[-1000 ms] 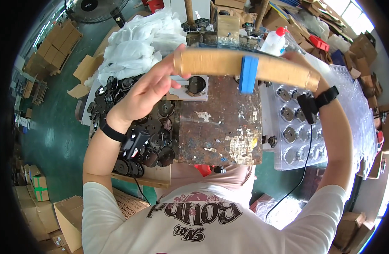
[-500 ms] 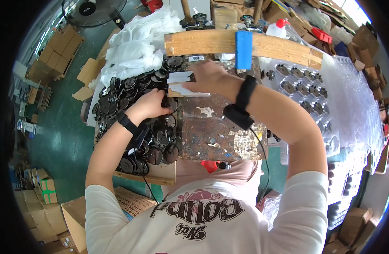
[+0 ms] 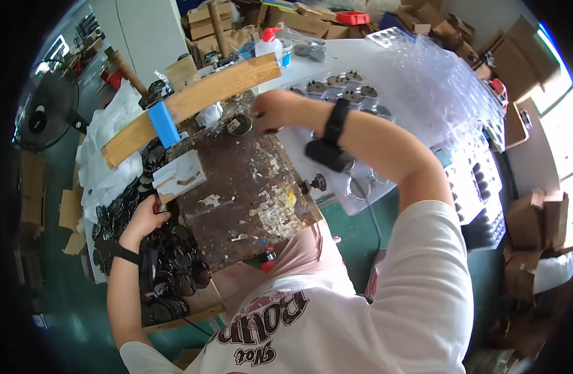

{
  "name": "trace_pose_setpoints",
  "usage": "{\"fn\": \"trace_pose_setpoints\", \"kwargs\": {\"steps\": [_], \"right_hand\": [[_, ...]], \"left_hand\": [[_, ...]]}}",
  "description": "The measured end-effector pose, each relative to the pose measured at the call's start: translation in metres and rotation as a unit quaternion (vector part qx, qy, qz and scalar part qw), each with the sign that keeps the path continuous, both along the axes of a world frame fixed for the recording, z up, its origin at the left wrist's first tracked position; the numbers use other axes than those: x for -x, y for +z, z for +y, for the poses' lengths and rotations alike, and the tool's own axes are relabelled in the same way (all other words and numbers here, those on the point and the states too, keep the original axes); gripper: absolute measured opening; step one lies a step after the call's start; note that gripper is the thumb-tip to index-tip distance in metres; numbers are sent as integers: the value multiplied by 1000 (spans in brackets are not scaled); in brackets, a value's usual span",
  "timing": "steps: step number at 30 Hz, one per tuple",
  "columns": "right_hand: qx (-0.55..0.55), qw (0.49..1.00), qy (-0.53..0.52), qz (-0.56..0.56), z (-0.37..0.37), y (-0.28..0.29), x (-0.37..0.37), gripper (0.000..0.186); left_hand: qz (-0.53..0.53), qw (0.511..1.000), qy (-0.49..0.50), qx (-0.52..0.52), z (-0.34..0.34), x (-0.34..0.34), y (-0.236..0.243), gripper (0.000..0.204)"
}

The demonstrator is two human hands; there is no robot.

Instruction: The person places a metal disc onto a template, lowers a screen frame, and applies ink with a squeegee. They then lift the screen, remove the disc, and place it into a plastic tray, repeating the process.

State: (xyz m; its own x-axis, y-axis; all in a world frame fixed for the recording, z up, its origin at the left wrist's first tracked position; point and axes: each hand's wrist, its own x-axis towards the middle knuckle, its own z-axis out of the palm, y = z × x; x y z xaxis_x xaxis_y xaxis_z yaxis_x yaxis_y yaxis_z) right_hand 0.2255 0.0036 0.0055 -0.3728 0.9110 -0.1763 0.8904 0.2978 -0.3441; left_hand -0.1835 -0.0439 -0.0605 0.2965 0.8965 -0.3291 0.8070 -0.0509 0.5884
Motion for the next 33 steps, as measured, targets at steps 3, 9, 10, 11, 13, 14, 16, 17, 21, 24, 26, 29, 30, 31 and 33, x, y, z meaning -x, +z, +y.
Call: {"fn": "trace_pose_setpoints", "kwargs": {"steps": [3,9,10,11,13,14,16,17,21,24,26,29,30,31,33], "right_hand": [[-91,989,-119,3,-10,-10,-98,39],[-122,949,-278,-81,-33,-23,-243,37],[-125,943,-286,-112,-36,-29,-263,39],[-128,938,-291,-141,-37,-37,-278,41],[-137,939,-284,-136,-39,-50,-297,40],[-146,941,-275,-131,-36,-56,-301,39],[-145,937,-289,-134,-28,-57,-296,37],[-150,934,-296,-129,-27,-55,-294,36],[-173,946,-263,-76,-26,-28,-255,32],[-190,956,-220,-23,-24,2,-200,30],[-206,960,-186,43,-23,18,-164,30],[-232,961,-128,84,-24,40,-118,29],[-246,958,-109,98,-26,49,-108,28],[-247,958,-108,97,-27,57,-98,28],[-228,961,-43,154,-26,68,-79,26]], "left_hand": [[-53,998,22,35,3,7,4,28],[-124,991,40,34,2,17,24,20],[-122,991,39,33,2,15,30,20],[-127,991,40,23,2,15,35,20],[-138,990,42,5,4,11,42,19],[-134,990,51,4,5,11,43,19],[-158,986,44,-16,9,14,46,20],[-161,986,32,-24,9,8,52,20],[-191,978,-43,-64,23,-35,60,23],[-155,985,-61,-38,42,-63,56,26],[-104,988,-75,-87,58,-72,38,28],[-62,986,-79,-130,57,-87,34,31],[-64,986,-79,-131,58,-90,30,31],[-56,971,-124,-198,59,-91,23,33],[-34,923,-206,-324,55,-88,12,36]]}}
